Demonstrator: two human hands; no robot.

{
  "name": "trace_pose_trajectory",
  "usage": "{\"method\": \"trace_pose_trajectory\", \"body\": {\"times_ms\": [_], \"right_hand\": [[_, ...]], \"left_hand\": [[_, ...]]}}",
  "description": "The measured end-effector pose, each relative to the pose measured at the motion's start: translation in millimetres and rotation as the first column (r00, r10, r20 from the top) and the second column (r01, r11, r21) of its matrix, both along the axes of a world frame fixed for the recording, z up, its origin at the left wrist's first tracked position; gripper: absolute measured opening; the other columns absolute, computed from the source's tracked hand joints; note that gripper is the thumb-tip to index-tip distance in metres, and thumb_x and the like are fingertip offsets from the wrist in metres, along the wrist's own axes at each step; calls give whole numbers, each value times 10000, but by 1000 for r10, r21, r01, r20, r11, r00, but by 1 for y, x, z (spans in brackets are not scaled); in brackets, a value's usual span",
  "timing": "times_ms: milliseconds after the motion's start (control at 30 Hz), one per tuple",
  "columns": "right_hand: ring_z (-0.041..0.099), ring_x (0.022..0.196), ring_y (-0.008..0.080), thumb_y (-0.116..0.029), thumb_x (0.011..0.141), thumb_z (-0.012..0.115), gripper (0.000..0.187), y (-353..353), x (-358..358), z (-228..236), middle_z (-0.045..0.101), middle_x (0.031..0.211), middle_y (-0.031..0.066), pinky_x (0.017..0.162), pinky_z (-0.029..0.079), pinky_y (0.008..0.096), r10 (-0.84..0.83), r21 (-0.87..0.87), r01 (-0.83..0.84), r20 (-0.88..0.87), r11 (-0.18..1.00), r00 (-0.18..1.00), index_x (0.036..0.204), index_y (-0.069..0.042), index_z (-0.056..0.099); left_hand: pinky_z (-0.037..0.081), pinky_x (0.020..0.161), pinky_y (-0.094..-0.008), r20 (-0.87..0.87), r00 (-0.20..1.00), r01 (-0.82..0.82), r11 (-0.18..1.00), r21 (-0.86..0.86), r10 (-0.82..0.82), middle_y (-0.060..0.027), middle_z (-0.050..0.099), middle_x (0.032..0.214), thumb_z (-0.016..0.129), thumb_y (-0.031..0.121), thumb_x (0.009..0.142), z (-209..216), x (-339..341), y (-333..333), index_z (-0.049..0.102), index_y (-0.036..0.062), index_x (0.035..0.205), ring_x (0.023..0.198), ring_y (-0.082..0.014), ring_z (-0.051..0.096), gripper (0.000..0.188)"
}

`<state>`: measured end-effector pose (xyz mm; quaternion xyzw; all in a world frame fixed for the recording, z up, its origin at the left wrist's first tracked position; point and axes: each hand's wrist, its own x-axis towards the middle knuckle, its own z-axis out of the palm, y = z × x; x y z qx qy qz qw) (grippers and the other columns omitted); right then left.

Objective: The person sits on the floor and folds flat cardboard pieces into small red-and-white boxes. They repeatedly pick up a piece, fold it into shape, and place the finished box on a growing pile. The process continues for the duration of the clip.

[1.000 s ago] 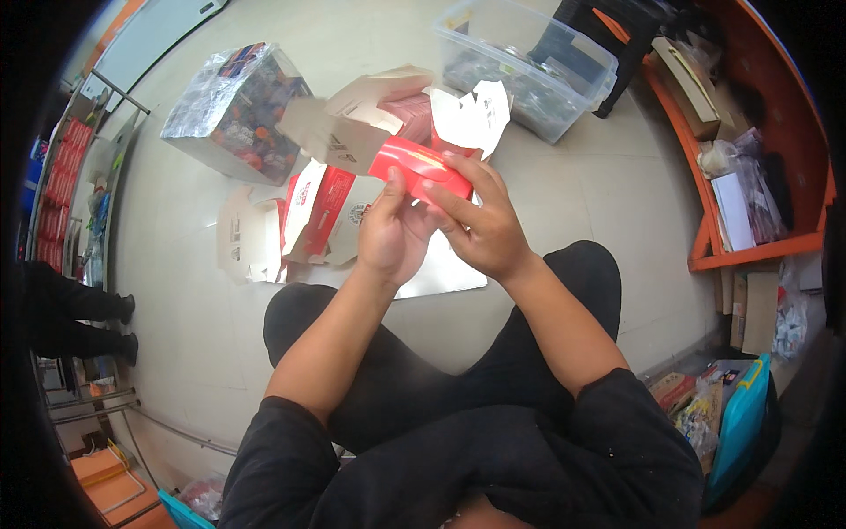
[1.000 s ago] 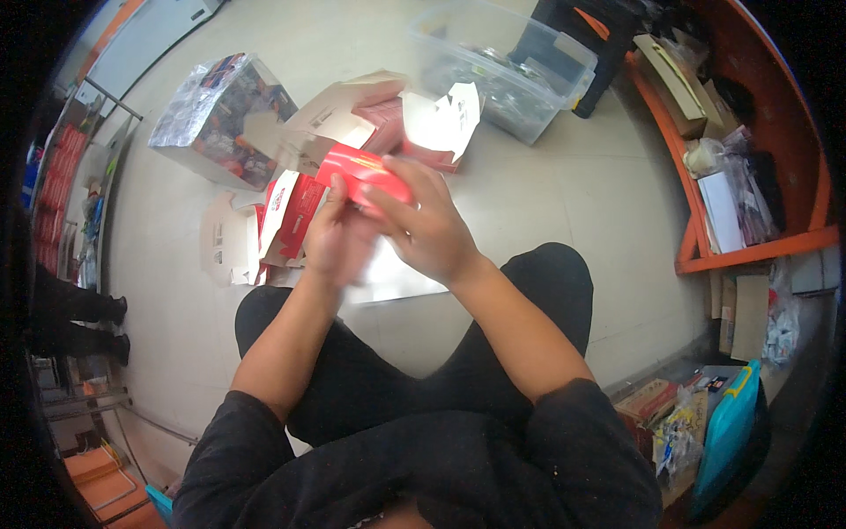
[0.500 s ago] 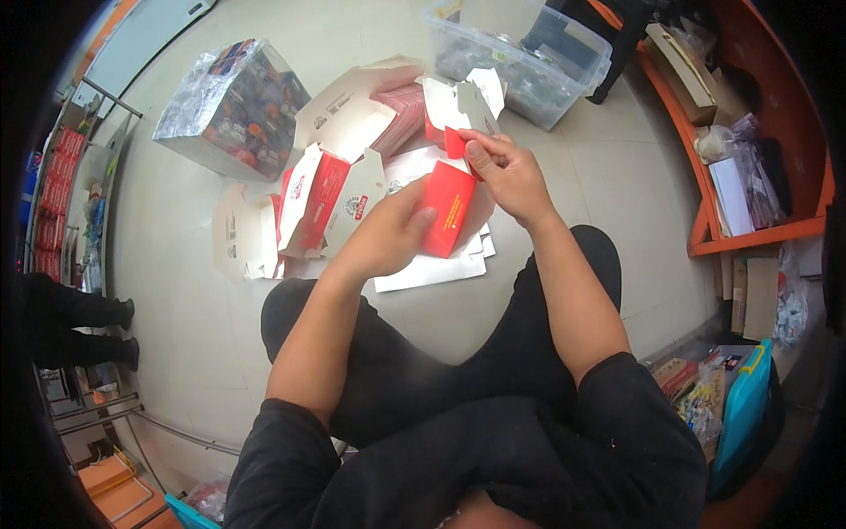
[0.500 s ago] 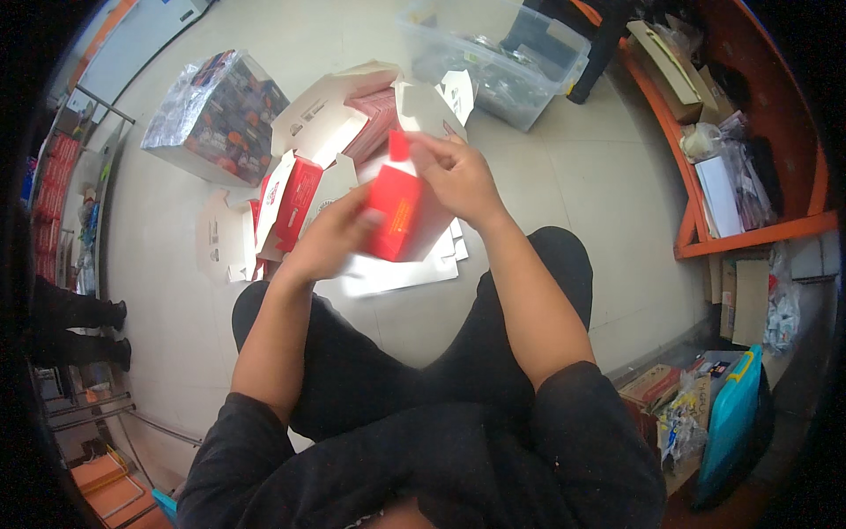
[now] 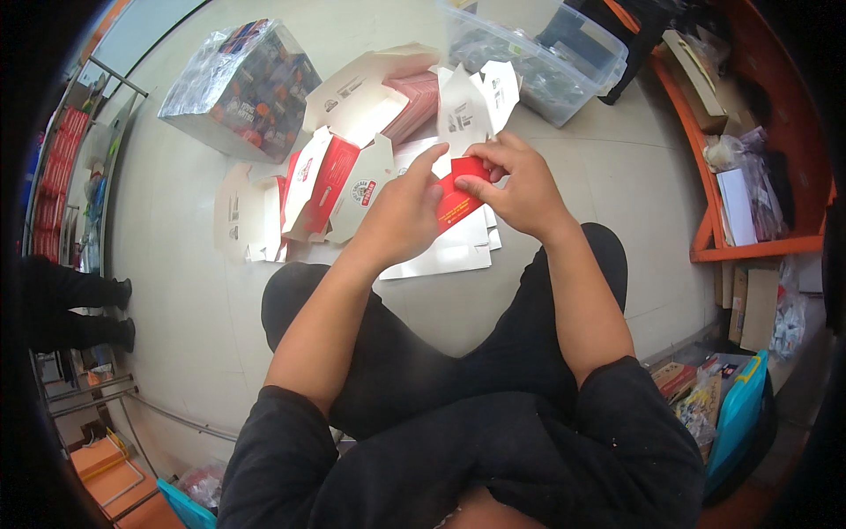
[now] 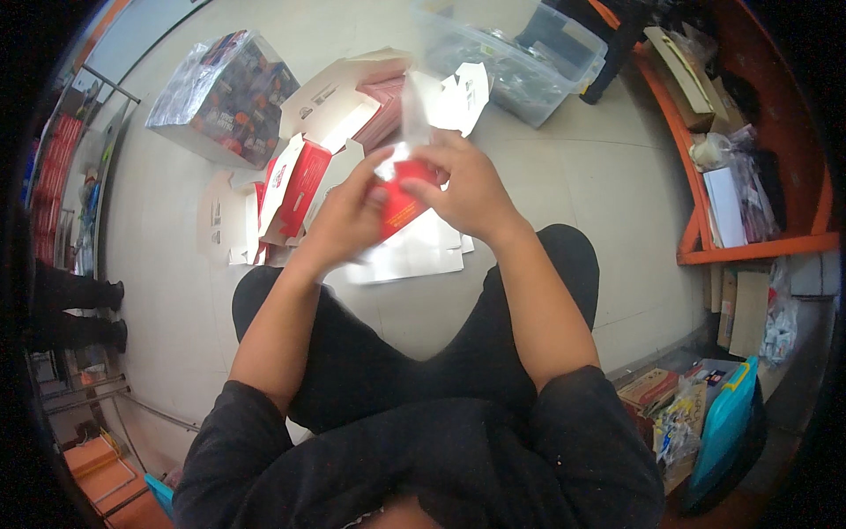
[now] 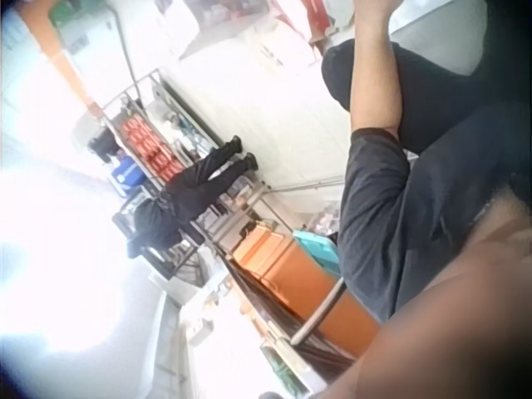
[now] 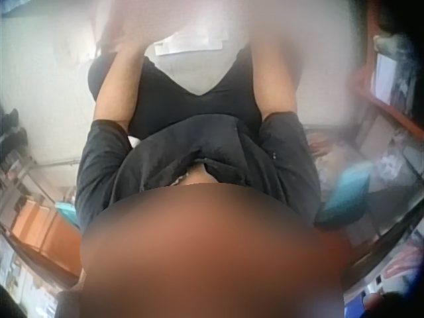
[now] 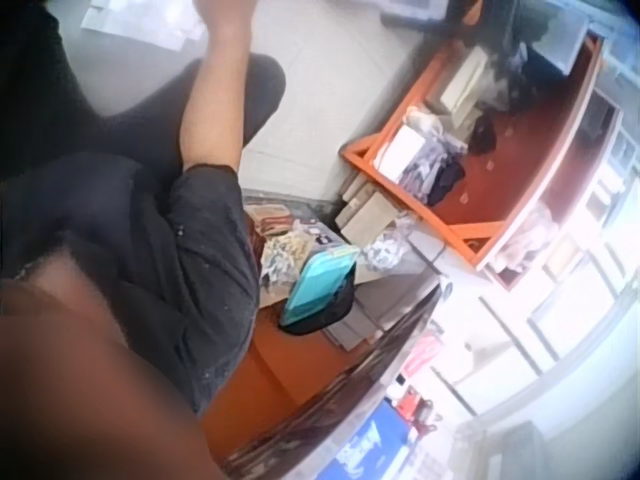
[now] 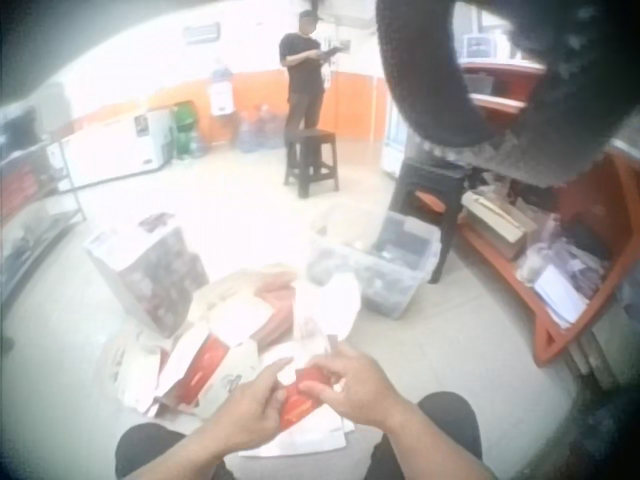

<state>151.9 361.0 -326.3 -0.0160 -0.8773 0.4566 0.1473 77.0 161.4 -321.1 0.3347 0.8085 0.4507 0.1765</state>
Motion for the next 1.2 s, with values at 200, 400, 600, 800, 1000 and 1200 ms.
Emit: {"method": "trace_pose_trajectory", "body": {"times_ms": [200,400,600,800,1000,1200], "right_hand": [[622,837,160,-188,811,861,390,6,-5,-10,667,1093,98,771,530,303,-5,-240,49,180,970,984,1164,-49,768],[565,779,140,-187,833,859,385,-1,-3,-18,617,965,51,748,501,296,86,-178,-53,183,983,979,1190,-68,774],[510,1253,322,-325,736,933,870,-15,1,-17,455,1447,154,1040,463,435,125,142,-130,45,981,991,1493,-146,543],[211,1488,546,-219,728,919,780,-42,-12,-40,160,1643,284,1191,305,587,-21,370,85,-175,925,984,1368,-89,492],[218,1502,536,-334,791,893,1211,-21,-43,-106,70,1646,366,1179,348,554,-448,332,406,59,851,892,1643,-72,73],[423,1446,373,-367,888,766,1016,-40,-46,-234,310,1625,224,1133,433,561,-340,357,7,882,934,328,1617,-16,151]], "left_hand": [[523,863,-401,-76,997,24,999,-24,-26,-159,659,962,548,-10,978,-3,-2,1,404,139,1534,902,-327,678,593],[505,876,-475,-115,985,113,988,-107,-125,-192,694,1072,548,19,977,-3,-4,-2,249,103,1597,1006,-400,665,693],[545,888,-373,-15,978,-209,978,20,209,-176,729,1084,626,67,987,-21,-9,10,449,65,1504,978,-268,725,546],[372,1116,-478,-21,999,35,995,88,-34,-200,677,1320,618,230,1022,-16,-20,7,379,54,1563,1323,-340,566,617],[342,1167,-508,-497,851,-187,982,15,170,-269,518,1495,557,263,1036,-32,-18,10,312,22,1600,1415,-417,479,661],[399,1132,-498,-163,956,-268,952,-146,244,-293,564,1431,524,195,1013,-44,-41,0,420,-60,1508,1325,-420,558,566]]}}
